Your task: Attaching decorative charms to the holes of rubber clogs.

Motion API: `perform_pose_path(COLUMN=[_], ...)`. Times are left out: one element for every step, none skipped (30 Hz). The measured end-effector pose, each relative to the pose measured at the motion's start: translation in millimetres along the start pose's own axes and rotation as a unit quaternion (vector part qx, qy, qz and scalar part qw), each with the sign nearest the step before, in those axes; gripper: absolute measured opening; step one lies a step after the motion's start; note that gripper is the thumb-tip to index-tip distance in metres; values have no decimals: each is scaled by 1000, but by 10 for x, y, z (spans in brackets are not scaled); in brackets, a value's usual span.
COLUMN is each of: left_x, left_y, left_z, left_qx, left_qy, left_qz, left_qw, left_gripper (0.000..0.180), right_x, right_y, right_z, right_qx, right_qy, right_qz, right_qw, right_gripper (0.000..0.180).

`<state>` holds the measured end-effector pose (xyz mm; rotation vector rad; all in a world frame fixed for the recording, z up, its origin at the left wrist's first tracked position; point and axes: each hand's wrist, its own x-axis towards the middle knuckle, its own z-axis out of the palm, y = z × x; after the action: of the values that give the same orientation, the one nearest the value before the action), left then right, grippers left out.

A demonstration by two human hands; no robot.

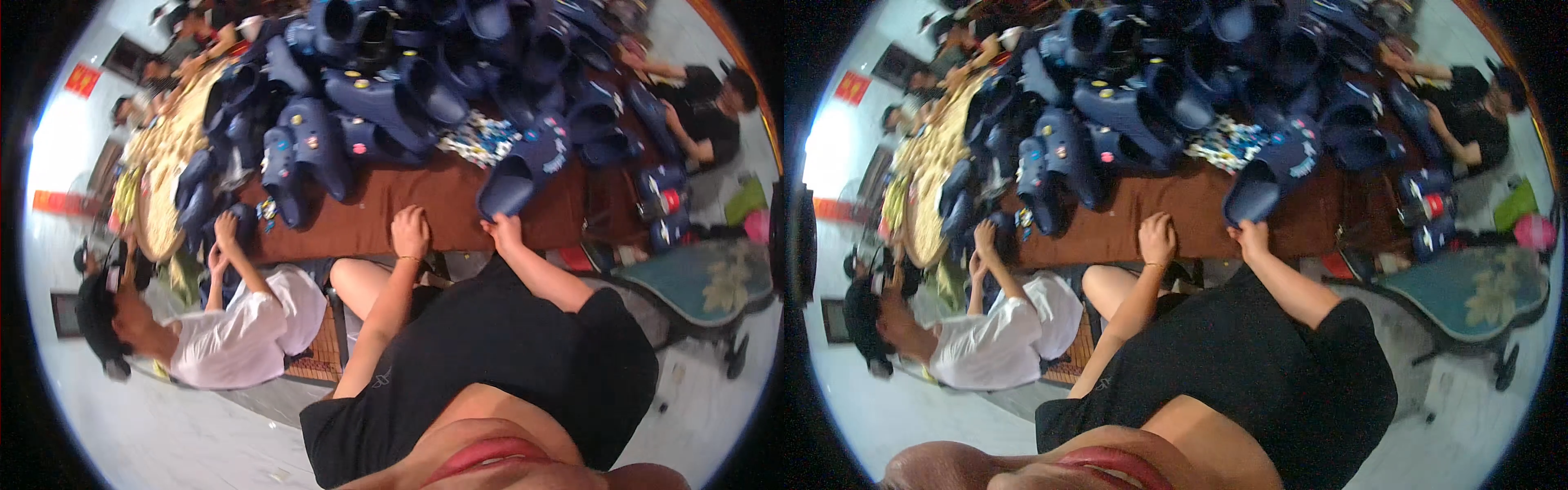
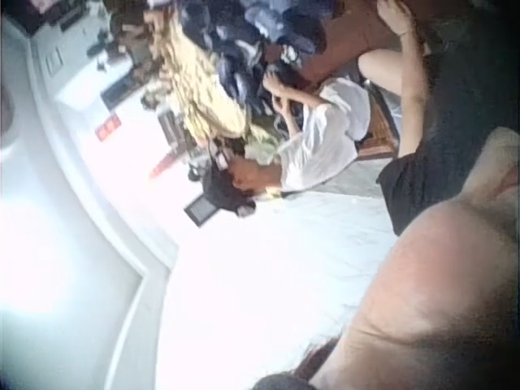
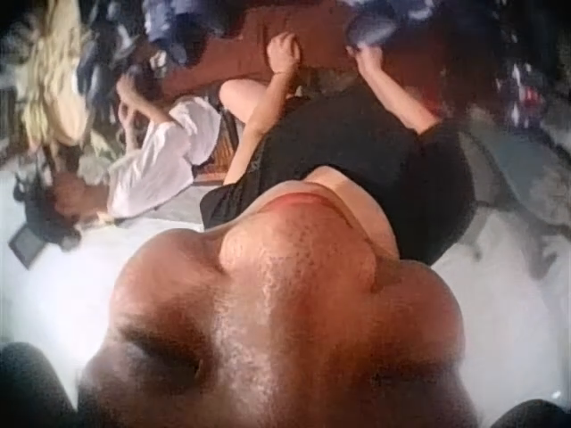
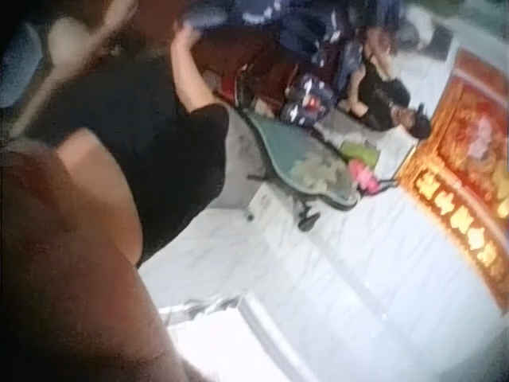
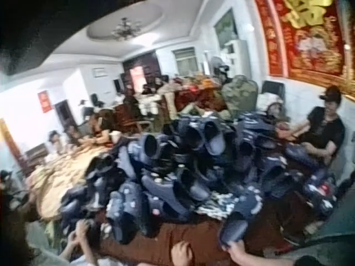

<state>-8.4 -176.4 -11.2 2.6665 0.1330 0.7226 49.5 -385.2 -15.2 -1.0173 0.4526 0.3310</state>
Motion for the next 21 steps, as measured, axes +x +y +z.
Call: perform_pose_path(left_x=[6, 10, -4, -29, -40, -79, -96, -97, -104, -76, -86, -85, -94, -102, -83, -68, -64, -44, -40, -21, -43], left_y=[11, 31, 20, 10, -8, -39, -47, -50, -27, 37, 11, 14, -3, -12, 23, 21, 31, 56, 66, 81, 6], left_z=[30, 59, 71, 78, 84, 66, 55, 45, 16, 35, 29, 39, 28, 20, 44, 48, 52, 81, 75, 80, 64], left_qx=[2, 4, -5, -12, 1, 3, 4, 5, 9, 14, 13, 8, 5, 9, 1, -3, -13, -15, -14, -16, -11], left_qy=[0, 3, -3, -8, -11, -11, -13, -12, -17, -3, -1, 1, -2, 4, 4, 6, -4, 2, -2, -6, 5], left_qz=[4, 6, -2, -11, -11, -13, -12, -12, -18, 2, 2, 5, 1, -5, -1, 2, -3, -2, -6, -9, -6], left_qw=[1000, 1000, 1000, 1000, 1000, 1000, 1000, 1000, 1000, 1000, 1000, 1000, 1000, 1000, 1000, 1000, 1000, 1000, 1000, 1000, 1000], left_gripper=[21, 21, 22, 22, 22, 22, 22, 22, 22, 22, 22, 22, 21, 21, 20, 20, 20, 20, 20, 20, 20], right_x=[15, 23, 64, 102, 159, 198, 308, 454, 573, 786, 921, 1070, 1173, 1260, 1368, 1449, 1511, 1565, 1573, 1587, 1533], right_y=[-20, -62, -113, -190, -320, -474, -644, -843, -1058, -1323, -1567, -1836, -2035, -2193, -2325, -2382, -2398, -2359, -2290, -2232, -2109], right_z=[-11, -34, -31, -5, 8, 76, 79, 49, 68, -96, -98, -199, -206, -220, -348, -363, -399, -423, -354, -281, -60], right_qx=[-33, -30, -34, -39, -33, -29, -50, -71, -62, -58, -39, -21, 14, 49, 52, 55, 39, 24, -2, -27, -39], right_qy=[22, 22, 30, 36, 30, 18, 38, 55, 59, 54, 87, 61, 67, 75, 81, 84, 99, 86, 79, 73, 47], right_qz=[1, -28, -47, -65, -95, -120, -122, -125, -166, -183, -185, -201, -199, -198, -182, -163, -137, -124, -104, -85, -92], right_qw=[999, 999, 998, 996, 994, 992, 990, 988, 982, 980, 978, 977, 978, 976, 979, 981, 985, 988, 991, 993, 994], right_gripper=[18, 18, 18, 18, 18, 17, 16, 15, 12, 12, 13, 15, 17, 19, 20, 21, 22, 21, 20, 20, 20])
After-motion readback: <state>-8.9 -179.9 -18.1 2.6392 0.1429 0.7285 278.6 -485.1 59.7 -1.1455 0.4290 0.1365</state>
